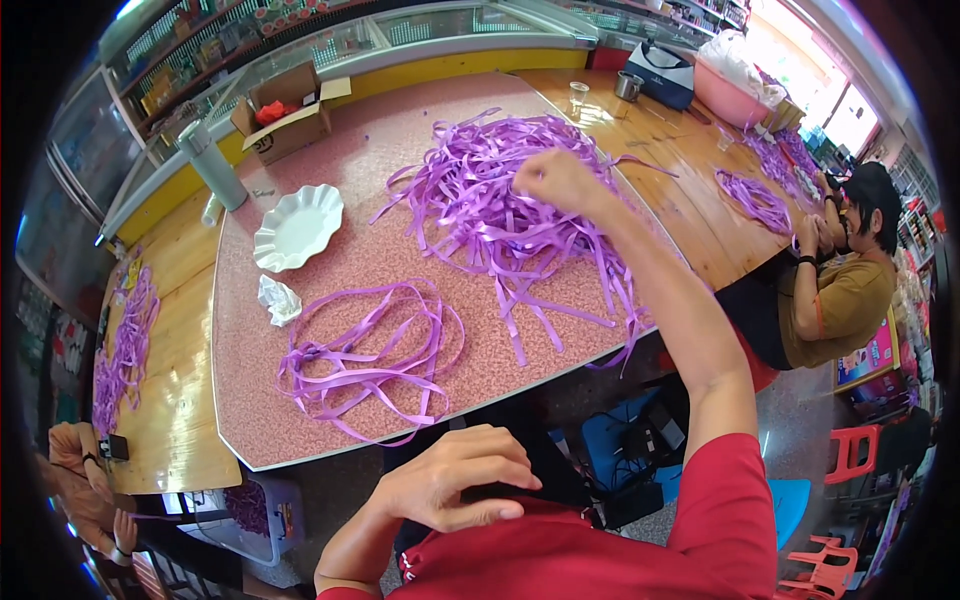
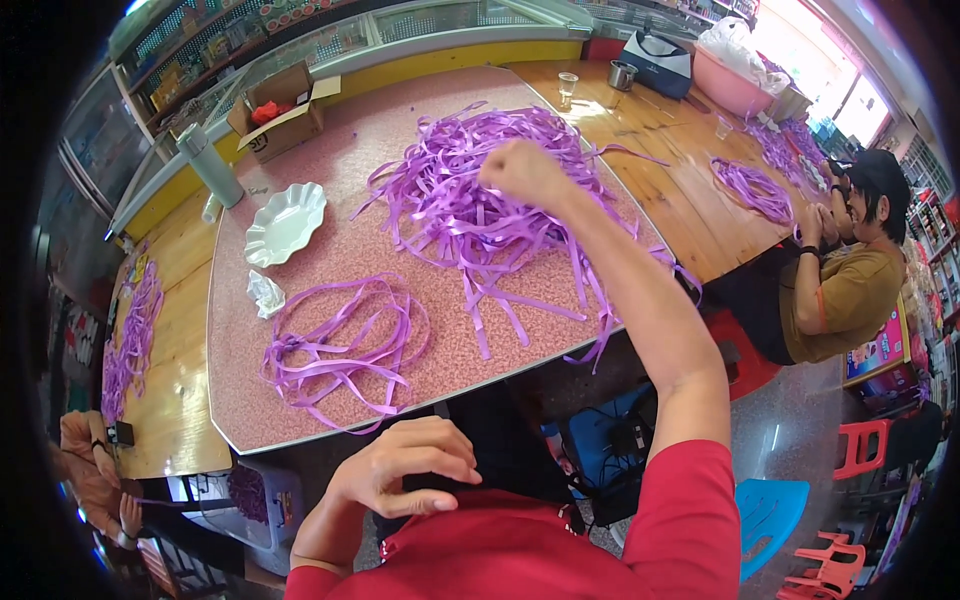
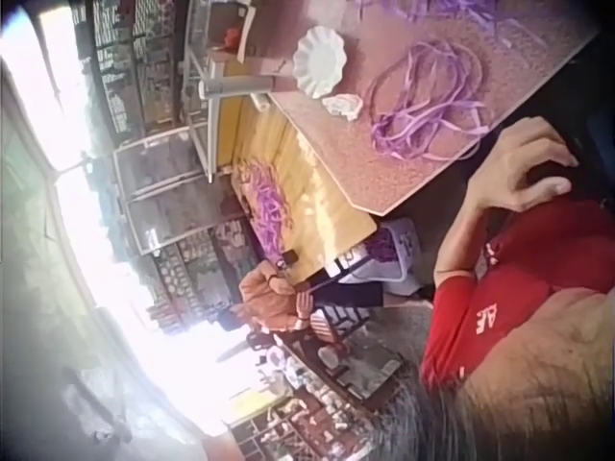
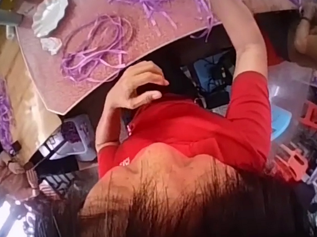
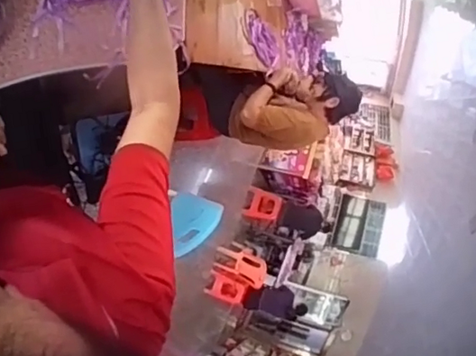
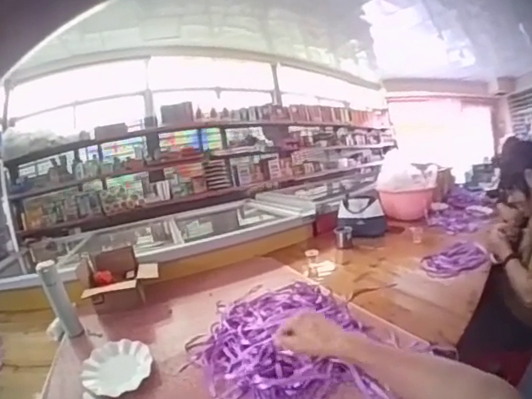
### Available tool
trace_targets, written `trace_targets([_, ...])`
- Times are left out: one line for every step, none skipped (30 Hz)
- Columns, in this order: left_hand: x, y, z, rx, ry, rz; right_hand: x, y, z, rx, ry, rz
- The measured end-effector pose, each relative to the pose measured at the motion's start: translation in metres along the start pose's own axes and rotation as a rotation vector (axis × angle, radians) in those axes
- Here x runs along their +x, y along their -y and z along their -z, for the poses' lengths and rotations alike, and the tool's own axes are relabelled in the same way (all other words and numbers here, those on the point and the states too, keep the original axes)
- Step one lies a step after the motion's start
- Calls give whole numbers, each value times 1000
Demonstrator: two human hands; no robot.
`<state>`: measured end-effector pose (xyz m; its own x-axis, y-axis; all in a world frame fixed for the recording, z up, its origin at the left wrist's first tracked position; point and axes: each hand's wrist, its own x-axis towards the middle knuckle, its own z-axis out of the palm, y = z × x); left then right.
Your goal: Tying knots in long purple plastic strips at a factory workbench.
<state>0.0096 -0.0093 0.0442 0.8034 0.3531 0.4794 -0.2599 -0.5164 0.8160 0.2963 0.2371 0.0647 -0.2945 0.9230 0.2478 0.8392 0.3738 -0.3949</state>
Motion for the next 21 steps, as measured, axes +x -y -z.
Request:
trace_targets([-2, 2, 2, -13, -3, 32, 2, 14, 25, 66, -124, -22])
trace_targets([-3, 4, 3, -30, -18, 57, 6, 17, 45, 187, -248, -7])
trace_targets([-2, 6, 4, -53, -28, 75, 7, 17, 68, 299, -376, 4])
trace_targets([1, 6, 7, -37, -37, 96, 8, 20, 88, 337, -465, -9])
trace_targets([3, 7, 8, -30, -67, 102, 8, 27, 105, 380, -552, -18])
trace_targets([8, 6, 8, -18, -116, 142, 3, 38, 118, 379, -551, -17])
trace_targets([11, 4, 9, -3, -168, 185, -5, 53, 127, 528, -554, 23])
trace_targets([13, 5, 11, -1, -170, 184, -15, 63, 130, 674, -557, 62])
trace_targets([14, 6, 13, 28, -215, 211, -24, 69, 128, 674, -556, 65])
trace_targets([16, 8, 15, 54, -259, 235, -34, 77, 124, 813, -459, 66])
trace_targets([18, 12, 14, 53, -262, 235, -45, 85, 118, 953, -357, 65])
trace_targets([21, 18, 11, 59, -385, 218, -55, 91, 107, 1091, -265, 55])
trace_targets([27, 24, 7, 59, -504, 196, -67, 96, 96, 1222, -176, 39])
trace_targets([36, 27, 5, -3, -553, 194, -80, 108, 85, 1296, -132, -11])
trace_targets([44, 29, 3, 7, -562, 200, -88, 120, 69, 1380, -78, -56])
trace_targets([56, 34, -1, -12, -646, 166, -99, 126, 58, 1372, -85, -64])
trace_targets([65, 36, -7, -19, -738, 134, -106, 134, 46, 1504, -51, -113])
trace_targets([67, 43, -18, -165, -746, 168, -111, 138, 38, 1637, -13, -163])
trace_targets([68, 44, -21, -162, -749, 169, -114, 137, 34, 1638, -10, -161])
trace_targets([68, 44, -22, -324, -687, 249, -116, 136, 31, 1697, -34, -172])
trace_targets([67, 43, -23, -484, -622, 328, -117, 134, 29, 1756, -58, -182])
